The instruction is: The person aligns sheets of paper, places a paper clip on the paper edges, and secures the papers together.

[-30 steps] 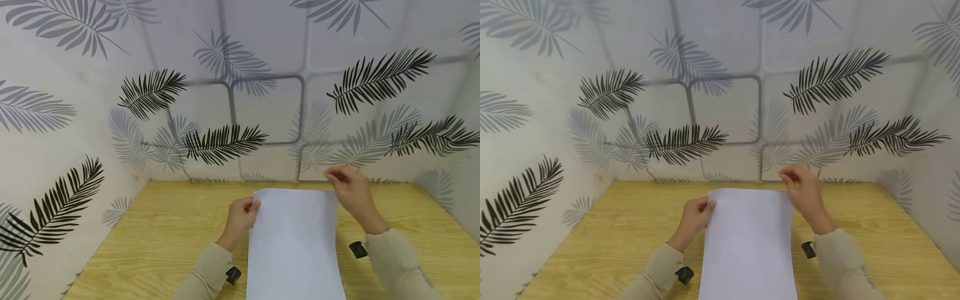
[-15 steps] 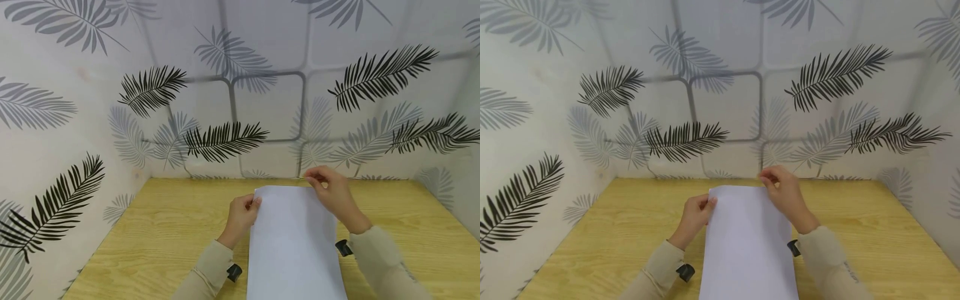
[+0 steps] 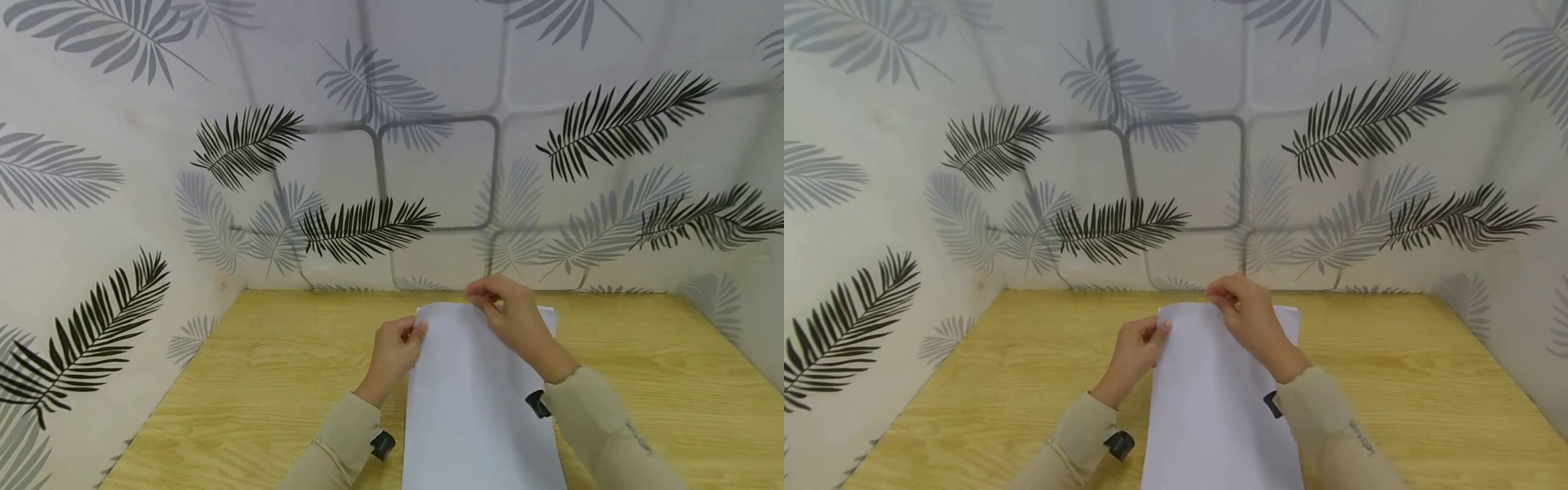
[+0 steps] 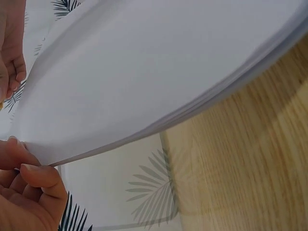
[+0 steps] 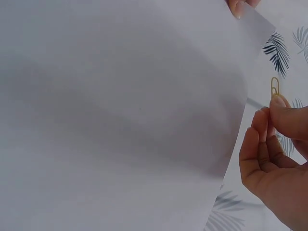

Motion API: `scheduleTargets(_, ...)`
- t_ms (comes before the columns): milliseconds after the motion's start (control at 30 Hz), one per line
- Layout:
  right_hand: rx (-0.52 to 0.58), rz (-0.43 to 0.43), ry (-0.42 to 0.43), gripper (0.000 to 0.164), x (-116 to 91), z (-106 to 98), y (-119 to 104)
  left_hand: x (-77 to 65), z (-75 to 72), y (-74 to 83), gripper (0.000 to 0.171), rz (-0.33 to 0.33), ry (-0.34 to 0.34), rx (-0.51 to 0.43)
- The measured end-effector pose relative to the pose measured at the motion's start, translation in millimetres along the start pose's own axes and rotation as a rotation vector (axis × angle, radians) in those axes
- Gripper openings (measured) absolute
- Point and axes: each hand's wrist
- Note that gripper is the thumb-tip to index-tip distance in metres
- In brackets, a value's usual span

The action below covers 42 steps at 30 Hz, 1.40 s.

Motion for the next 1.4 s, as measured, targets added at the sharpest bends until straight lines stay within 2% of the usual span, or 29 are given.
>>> scheduleTargets(500,0.010,-0.026,-0.044,0.015,7.9,12.3,-10.7,0.4,1.0,-0.7,0.030,0.017,0.013,0.012)
scheduleTargets(800,-0.002,-0.009,-0.085,0.013,9.8,13.3,-19.7,-0.2,2.4,2.9,0.035,0.027,0.007,0.015)
scheduleTargets(1167,-0.054,-0.086,-0.047,0.011,13.8,16.8,-20.2,2.3,1.4,3.9,0.042,0.054,0.011,0.030)
scheduleTargets(1400,-0.046,-0.132,-0.045,0.014,15.7,19.9,-19.7,2.1,1.4,3.0,0.036,0.046,0.001,0.045)
Point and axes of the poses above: each hand's wrist, its own x-axis towards the middle knuckle, its own z-axis out of the palm, y = z × x, and after that the axes turned 14 degrees about -y, right-handed
